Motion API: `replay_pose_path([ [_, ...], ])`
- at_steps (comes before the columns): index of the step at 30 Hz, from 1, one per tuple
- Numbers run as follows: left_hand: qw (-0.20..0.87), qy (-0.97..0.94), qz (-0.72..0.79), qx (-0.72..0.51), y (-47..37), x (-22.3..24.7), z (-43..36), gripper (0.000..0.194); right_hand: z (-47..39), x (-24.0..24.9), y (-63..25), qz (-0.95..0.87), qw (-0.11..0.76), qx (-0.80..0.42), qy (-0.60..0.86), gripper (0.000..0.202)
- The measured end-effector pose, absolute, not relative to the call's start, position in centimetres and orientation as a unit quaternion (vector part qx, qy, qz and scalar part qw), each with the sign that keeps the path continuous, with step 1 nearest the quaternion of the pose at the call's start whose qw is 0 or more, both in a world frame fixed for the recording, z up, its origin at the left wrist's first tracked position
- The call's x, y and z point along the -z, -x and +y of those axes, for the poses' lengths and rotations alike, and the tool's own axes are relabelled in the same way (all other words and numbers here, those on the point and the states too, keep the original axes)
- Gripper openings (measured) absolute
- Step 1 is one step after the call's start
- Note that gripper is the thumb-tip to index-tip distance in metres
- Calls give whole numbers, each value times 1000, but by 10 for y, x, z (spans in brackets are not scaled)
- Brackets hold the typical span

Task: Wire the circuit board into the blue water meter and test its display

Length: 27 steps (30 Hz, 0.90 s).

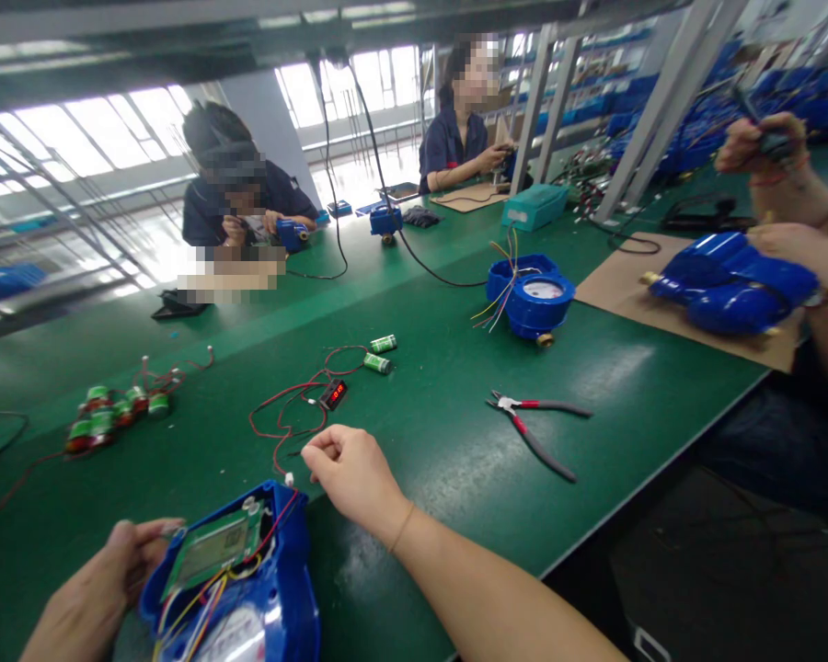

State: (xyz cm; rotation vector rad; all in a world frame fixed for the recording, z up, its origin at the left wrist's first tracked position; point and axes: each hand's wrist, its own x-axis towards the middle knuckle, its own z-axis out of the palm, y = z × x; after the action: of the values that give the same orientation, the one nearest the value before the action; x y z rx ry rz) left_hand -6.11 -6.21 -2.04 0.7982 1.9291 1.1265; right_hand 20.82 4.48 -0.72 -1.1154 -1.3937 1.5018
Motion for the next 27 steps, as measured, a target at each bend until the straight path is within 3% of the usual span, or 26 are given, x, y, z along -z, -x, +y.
replay_pose_path([
  [11,349,-305,754,-466,42,10,-64,76,44,10,-207,-553,397,-589,435,9],
  [18,358,-278,764,-459,42,8,-58,93,45,11,-207,-552,395,-592,435,9],
  [27,363,-296,764,-445,45,9,-59,90,45,10,-207,-556,390,-590,437,9],
])
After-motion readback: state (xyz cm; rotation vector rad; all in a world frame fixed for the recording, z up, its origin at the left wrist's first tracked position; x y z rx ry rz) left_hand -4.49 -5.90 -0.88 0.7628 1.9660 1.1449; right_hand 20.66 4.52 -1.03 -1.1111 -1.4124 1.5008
